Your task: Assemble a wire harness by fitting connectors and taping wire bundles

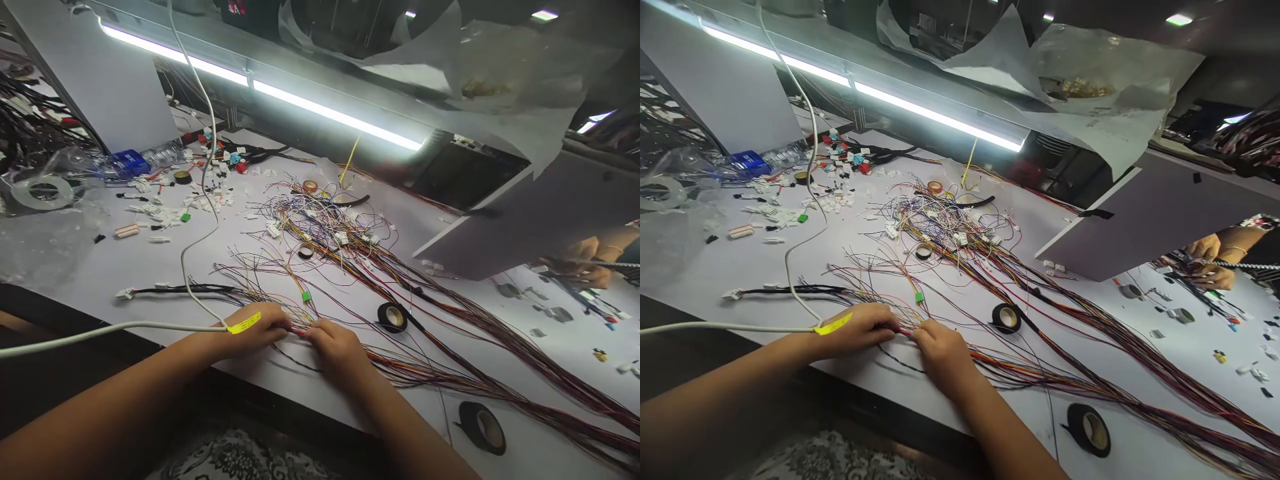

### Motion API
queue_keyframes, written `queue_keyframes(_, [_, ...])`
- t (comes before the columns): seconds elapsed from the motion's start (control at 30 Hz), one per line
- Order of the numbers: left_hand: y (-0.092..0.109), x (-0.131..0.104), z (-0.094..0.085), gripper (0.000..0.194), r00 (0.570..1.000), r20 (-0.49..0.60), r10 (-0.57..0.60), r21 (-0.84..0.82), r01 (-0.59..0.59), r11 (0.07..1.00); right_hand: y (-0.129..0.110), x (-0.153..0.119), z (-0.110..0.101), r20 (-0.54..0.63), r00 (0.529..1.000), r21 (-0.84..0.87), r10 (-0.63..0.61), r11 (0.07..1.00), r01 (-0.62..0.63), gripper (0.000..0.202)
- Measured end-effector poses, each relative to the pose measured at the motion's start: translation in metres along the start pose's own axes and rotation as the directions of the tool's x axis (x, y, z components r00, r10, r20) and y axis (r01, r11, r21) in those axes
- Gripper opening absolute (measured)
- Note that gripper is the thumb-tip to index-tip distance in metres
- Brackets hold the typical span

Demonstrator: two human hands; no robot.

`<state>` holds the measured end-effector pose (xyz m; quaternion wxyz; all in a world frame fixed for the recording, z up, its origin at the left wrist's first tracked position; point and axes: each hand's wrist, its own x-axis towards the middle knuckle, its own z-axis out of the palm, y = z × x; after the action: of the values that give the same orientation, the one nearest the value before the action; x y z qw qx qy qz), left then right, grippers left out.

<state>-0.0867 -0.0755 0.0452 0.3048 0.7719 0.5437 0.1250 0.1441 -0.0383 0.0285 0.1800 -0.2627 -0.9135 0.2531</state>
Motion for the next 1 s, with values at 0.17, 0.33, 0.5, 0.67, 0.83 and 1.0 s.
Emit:
queue_keyframes(0.17, [-0.004, -0.003, -0.001, 0.023, 1.0, 0.023, 0.013, -0.03, -0.012, 0.999, 0.011, -0.009, -0.013, 0.13, 0.938, 0.503, 0.323, 0.793, -0.343, 0.017])
queue_keyframes(0.33, [-0.003, -0.006, -0.002, 0.023, 0.999, 0.043, 0.008, -0.016, -0.007, 1.0, -0.005, 0.002, -0.016, 0.126, 0.97, -0.035, 0.208, 0.978, -0.205, 0.007])
queue_keyframes(0.5, [-0.006, -0.008, -0.007, 0.022, 0.996, 0.059, 0.072, -0.057, -0.068, 0.996, -0.002, 0.001, -0.026, 0.161, 0.979, 0.227, 0.121, 0.961, -0.156, 0.013])
queue_keyframes(0.67, [-0.009, -0.007, -0.009, 0.034, 0.996, 0.072, 0.054, -0.083, -0.048, 0.995, 0.027, -0.021, -0.031, 0.062, 0.906, 0.796, 0.418, 0.527, -0.298, 0.03])
queue_keyframes(0.83, [-0.008, -0.008, -0.008, 0.025, 0.997, 0.037, 0.062, -0.103, -0.058, 0.993, 0.019, -0.022, -0.032, 0.162, 0.919, 0.432, 0.36, 0.811, -0.394, 0.023])
queue_keyframes(1.0, [-0.009, -0.008, -0.007, 0.026, 0.997, 0.034, 0.069, -0.097, -0.065, 0.993, 0.017, -0.027, -0.044, 0.067, 0.986, 0.243, 0.154, 0.956, -0.166, 0.025])
